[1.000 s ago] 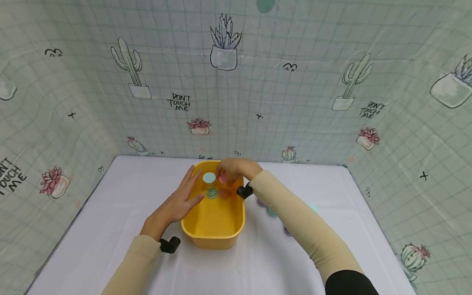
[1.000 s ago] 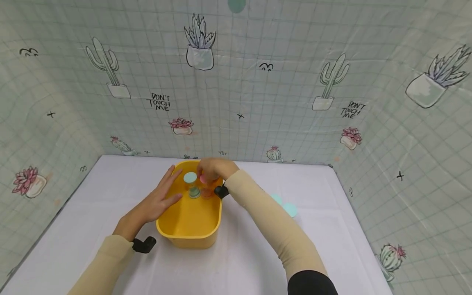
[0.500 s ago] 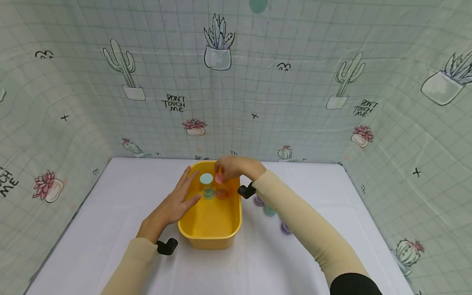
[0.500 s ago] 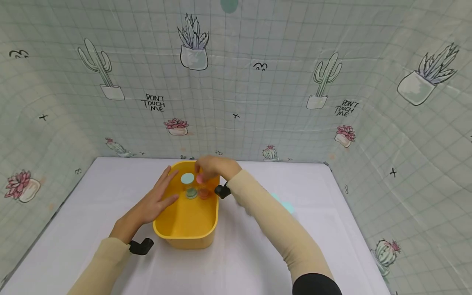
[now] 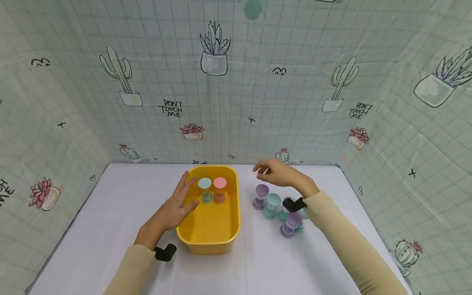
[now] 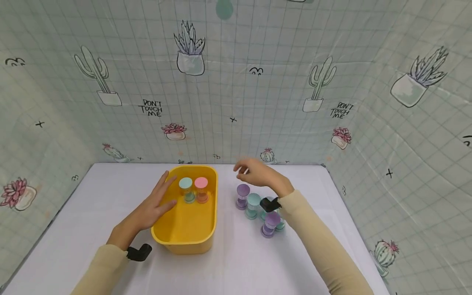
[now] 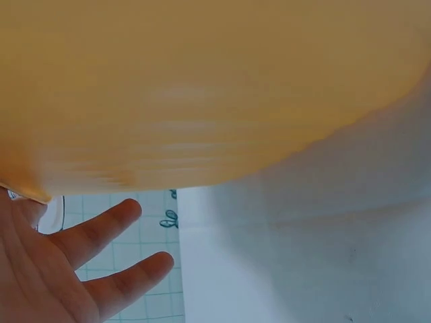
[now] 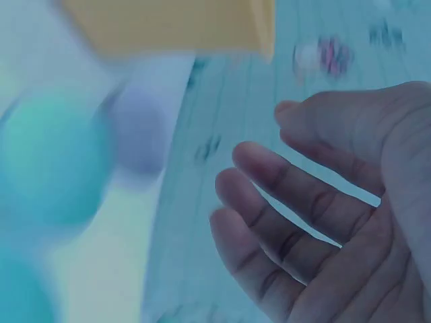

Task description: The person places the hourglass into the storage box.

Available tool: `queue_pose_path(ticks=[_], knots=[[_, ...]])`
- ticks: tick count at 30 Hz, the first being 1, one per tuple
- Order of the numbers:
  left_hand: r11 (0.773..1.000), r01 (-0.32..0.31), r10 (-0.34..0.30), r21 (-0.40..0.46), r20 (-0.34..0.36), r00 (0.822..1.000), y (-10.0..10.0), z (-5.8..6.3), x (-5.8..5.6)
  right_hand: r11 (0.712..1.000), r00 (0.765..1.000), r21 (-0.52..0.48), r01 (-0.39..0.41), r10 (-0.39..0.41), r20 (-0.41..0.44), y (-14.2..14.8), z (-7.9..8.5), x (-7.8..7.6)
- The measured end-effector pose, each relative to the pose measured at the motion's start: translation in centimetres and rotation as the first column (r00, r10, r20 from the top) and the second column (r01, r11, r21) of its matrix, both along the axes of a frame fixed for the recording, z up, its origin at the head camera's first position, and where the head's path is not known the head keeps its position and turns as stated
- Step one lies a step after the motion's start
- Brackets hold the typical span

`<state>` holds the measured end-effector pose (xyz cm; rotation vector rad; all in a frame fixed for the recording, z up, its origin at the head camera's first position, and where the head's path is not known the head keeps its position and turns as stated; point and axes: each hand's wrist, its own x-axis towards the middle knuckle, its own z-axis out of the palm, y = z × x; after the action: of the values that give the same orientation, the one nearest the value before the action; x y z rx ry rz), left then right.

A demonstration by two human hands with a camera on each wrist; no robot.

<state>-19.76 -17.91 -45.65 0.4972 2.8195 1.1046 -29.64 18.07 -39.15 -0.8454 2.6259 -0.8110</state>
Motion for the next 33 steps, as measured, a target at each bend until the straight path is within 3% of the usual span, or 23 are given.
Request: queue_pose_path(ticks=[4,11,15,23,33], knots=[[1.000,0.005,-0.005,-0.003,0.005,1.000,0.1,0.0,0.0,0.996,0.996,-0.021,0.091,-0.091,0.009,4.9,-1.9,1.1],[1.000,0.008,-0.008,0.011,0.000,1.000,0.0,0.0,-0.1,0.986,0.986,-0.032,0.165,-0.165,0.009,10.9,-4.3,2.9],[1.000,0.013,-0.014,0.019,0.014,1.000,0.0,0.0,0.0,0.982,0.979,-0.013,0.188,-0.187,0.080,13.3,-5.0,4.7],[1.000,0.015,-0.015,0.011,0.008,1.000,0.0,0.0,0.1,0.968,0.924,-0.111,0.227,-0.178,0.339,15.2,-5.6,7.6],[1.000,0.017,-0.016,-0.007,0.027,1.000,-0.1,0.3,-0.2,0.957,0.907,-0.173,0.232,-0.149,0.394,14.9,-6.7,8.8]])
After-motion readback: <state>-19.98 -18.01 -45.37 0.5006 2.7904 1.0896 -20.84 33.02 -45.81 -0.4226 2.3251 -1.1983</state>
